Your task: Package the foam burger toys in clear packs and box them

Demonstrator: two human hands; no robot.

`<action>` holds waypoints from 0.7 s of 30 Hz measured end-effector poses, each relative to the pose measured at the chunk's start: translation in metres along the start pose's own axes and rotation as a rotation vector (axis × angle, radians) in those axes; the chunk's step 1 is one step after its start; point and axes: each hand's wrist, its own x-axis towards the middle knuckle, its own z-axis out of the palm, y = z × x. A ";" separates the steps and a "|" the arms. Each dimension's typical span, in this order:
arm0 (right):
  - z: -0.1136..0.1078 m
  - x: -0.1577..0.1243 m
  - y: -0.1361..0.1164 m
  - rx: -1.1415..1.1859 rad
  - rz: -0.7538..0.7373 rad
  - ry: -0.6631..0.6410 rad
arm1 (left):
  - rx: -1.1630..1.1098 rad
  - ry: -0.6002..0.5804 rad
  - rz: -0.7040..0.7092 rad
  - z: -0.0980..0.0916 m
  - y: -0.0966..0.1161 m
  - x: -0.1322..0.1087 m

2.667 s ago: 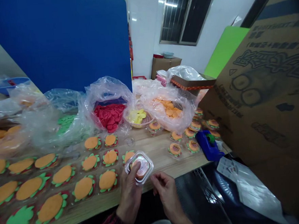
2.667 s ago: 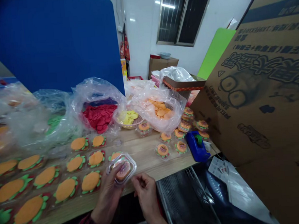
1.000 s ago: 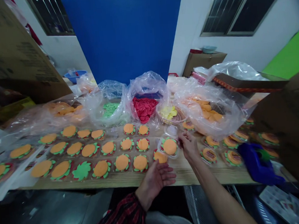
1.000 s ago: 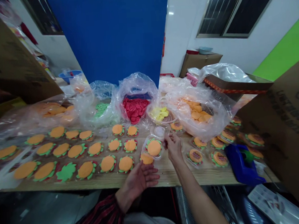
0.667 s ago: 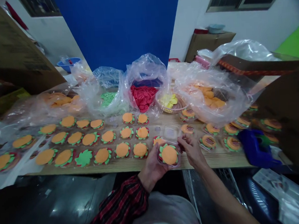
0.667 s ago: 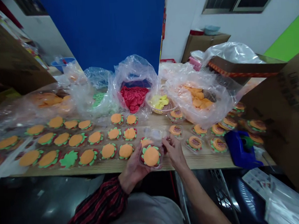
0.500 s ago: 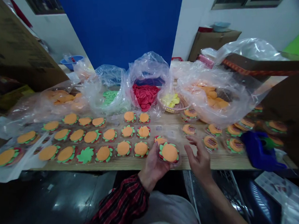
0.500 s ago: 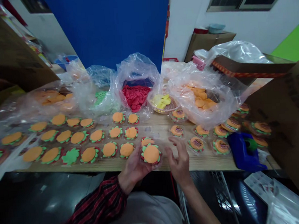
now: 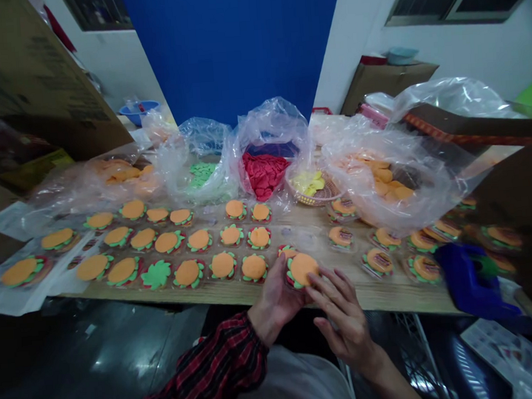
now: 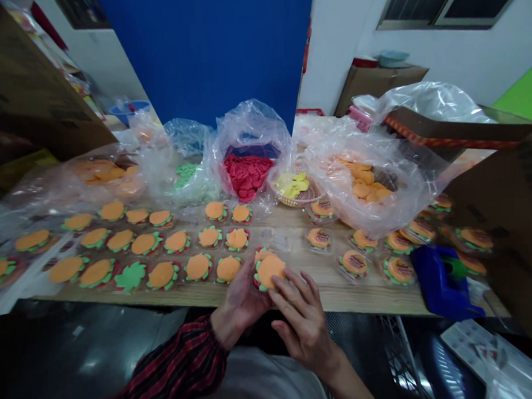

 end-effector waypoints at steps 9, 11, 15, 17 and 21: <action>-0.010 0.027 0.053 0.697 1.036 0.333 | 0.184 0.015 -0.035 0.001 -0.001 -0.012; -0.011 0.038 0.058 0.978 1.148 0.251 | 0.205 0.048 -0.034 -0.004 -0.004 -0.012; -0.012 0.050 0.056 1.074 1.113 0.179 | 0.209 0.038 -0.008 -0.012 -0.008 -0.010; -0.010 0.050 0.055 1.038 1.099 0.185 | 0.212 -0.010 0.002 -0.012 -0.008 -0.011; -0.006 0.045 0.057 0.988 1.110 0.254 | 0.253 -0.023 0.036 -0.008 -0.009 -0.013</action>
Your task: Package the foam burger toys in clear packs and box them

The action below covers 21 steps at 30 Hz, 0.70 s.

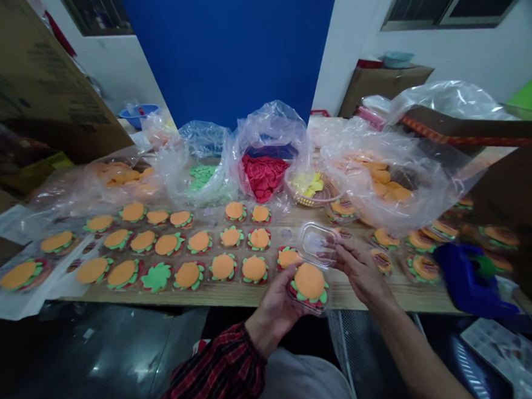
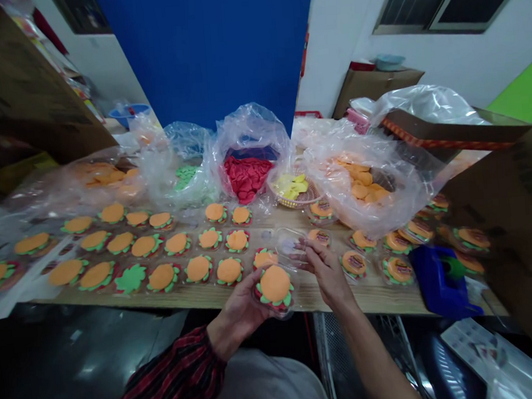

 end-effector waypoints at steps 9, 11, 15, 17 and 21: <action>0.002 -0.010 -0.006 -0.316 -0.330 -0.124 | 0.028 0.143 0.118 -0.001 -0.005 0.001; 0.004 -0.018 -0.007 -0.464 -0.438 -0.179 | 0.031 0.159 0.153 -0.003 -0.005 0.002; 0.009 -0.035 -0.007 -0.703 -0.727 -0.283 | 0.038 0.080 0.137 -0.005 0.000 0.007; 0.011 -0.042 -0.006 -0.773 -0.836 -0.301 | 0.006 0.023 0.070 -0.005 0.003 0.009; 0.009 -0.046 0.001 -0.867 -0.926 -0.377 | -0.087 -0.113 0.013 -0.004 0.009 0.007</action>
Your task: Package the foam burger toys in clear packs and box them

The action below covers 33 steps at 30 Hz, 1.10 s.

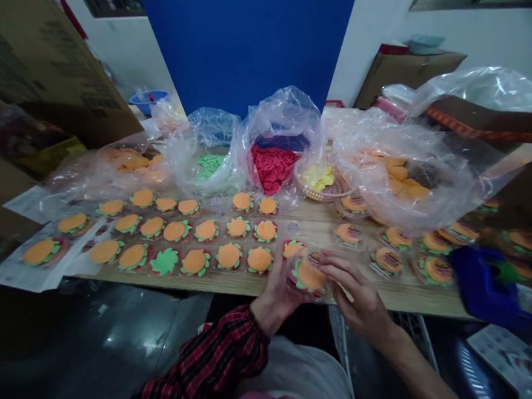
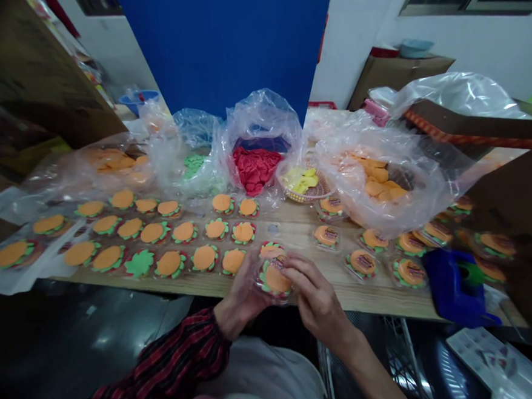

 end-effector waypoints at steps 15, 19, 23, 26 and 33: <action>0.041 -0.031 -0.030 -0.278 0.057 -0.069 | -0.049 0.173 0.145 0.009 0.008 0.004; 0.052 -0.026 -0.028 -0.271 0.102 -0.082 | -0.075 0.173 0.136 0.008 0.003 0.004; 0.050 -0.034 -0.028 -0.079 0.087 0.075 | -0.012 0.179 0.165 0.005 0.005 -0.002; 0.043 -0.038 -0.027 0.015 0.215 0.269 | 0.083 0.186 0.193 0.004 0.009 -0.007; 0.022 -0.010 -0.004 0.395 0.701 0.336 | 0.274 -0.011 0.275 0.001 -0.001 -0.015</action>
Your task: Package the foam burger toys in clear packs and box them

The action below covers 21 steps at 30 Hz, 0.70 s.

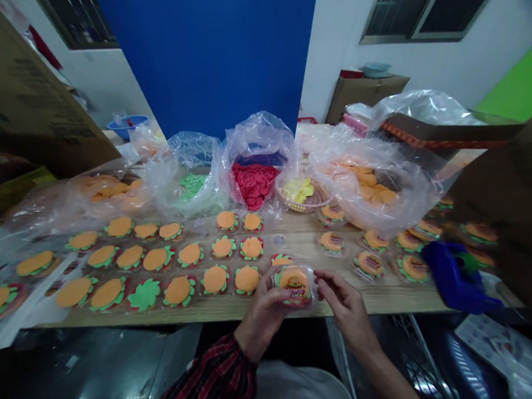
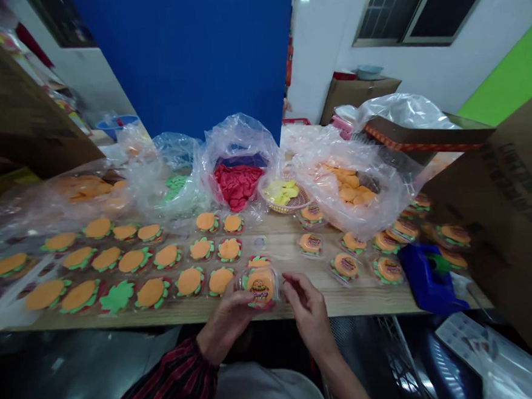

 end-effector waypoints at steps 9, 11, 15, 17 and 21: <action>0.004 0.009 -0.007 0.029 0.090 -0.109 | 0.224 -0.015 -0.005 0.005 -0.012 -0.009; 0.003 0.006 -0.005 0.045 0.101 -0.087 | 0.253 -0.028 -0.013 0.004 -0.013 -0.010; -0.008 0.008 -0.001 0.062 0.131 -0.156 | 0.329 -0.034 -0.031 0.002 -0.012 -0.009; -0.013 0.014 -0.003 0.044 0.126 -0.270 | 0.390 -0.064 -0.048 0.002 -0.012 -0.008; -0.012 0.025 -0.014 -0.015 0.103 -0.531 | 0.439 -0.189 -0.102 0.004 -0.012 -0.007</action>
